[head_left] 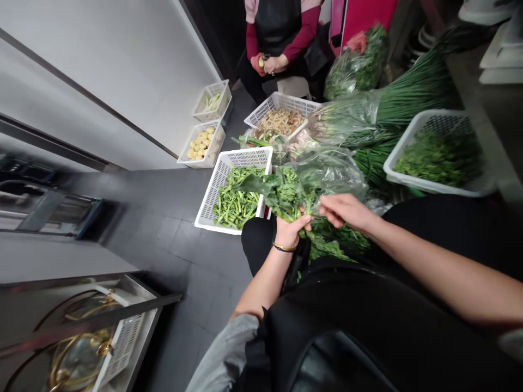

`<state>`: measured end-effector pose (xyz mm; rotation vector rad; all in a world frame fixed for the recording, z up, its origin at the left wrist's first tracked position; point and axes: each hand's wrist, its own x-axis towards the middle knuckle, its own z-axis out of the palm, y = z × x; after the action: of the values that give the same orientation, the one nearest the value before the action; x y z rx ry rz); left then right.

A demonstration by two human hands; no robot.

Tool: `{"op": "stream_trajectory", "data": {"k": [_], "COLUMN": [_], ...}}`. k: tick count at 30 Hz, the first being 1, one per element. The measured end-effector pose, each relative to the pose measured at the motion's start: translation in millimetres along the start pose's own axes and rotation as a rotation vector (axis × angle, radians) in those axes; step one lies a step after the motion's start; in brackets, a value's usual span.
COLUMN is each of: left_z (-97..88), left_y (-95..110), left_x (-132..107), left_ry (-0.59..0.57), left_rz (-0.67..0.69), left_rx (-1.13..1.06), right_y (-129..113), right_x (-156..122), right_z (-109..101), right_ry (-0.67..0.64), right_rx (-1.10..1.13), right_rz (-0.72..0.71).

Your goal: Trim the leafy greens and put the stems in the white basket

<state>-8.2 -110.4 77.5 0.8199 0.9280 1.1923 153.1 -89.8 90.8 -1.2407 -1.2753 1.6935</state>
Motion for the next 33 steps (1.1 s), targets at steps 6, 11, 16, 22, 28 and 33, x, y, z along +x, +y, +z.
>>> {"op": "stream_trajectory", "data": {"k": [6,11,16,22,28,33], "left_z": [8.9,7.3,-10.8,-85.7,-109.7,-40.9], "left_y": [-1,-9,-2,74,110,48], "left_x": [-4,-2,7,66,72,29], "left_ry": [-0.085,-0.068,0.051,0.498,0.579,-0.033], "left_rz": [-0.065,-0.168,-0.222,-0.109,-0.069,-0.279], "left_rx": [-0.112,-0.272,-0.389,-0.064,0.077,-0.063], "right_y": [-1,24,62,91,48,-6], "right_x": [14,5,-12,-16,-1,21], "right_z": [3,5,-48,-71,-31,4], "right_ry": [-0.114,-0.134,-0.233,-0.168,-0.202,-0.041], "right_rx": [0.343,0.265,-0.874,-1.407,-1.026,-0.237], "right_rz": [-0.070,-0.099,-0.119,0.051,-0.157,-0.169]}}
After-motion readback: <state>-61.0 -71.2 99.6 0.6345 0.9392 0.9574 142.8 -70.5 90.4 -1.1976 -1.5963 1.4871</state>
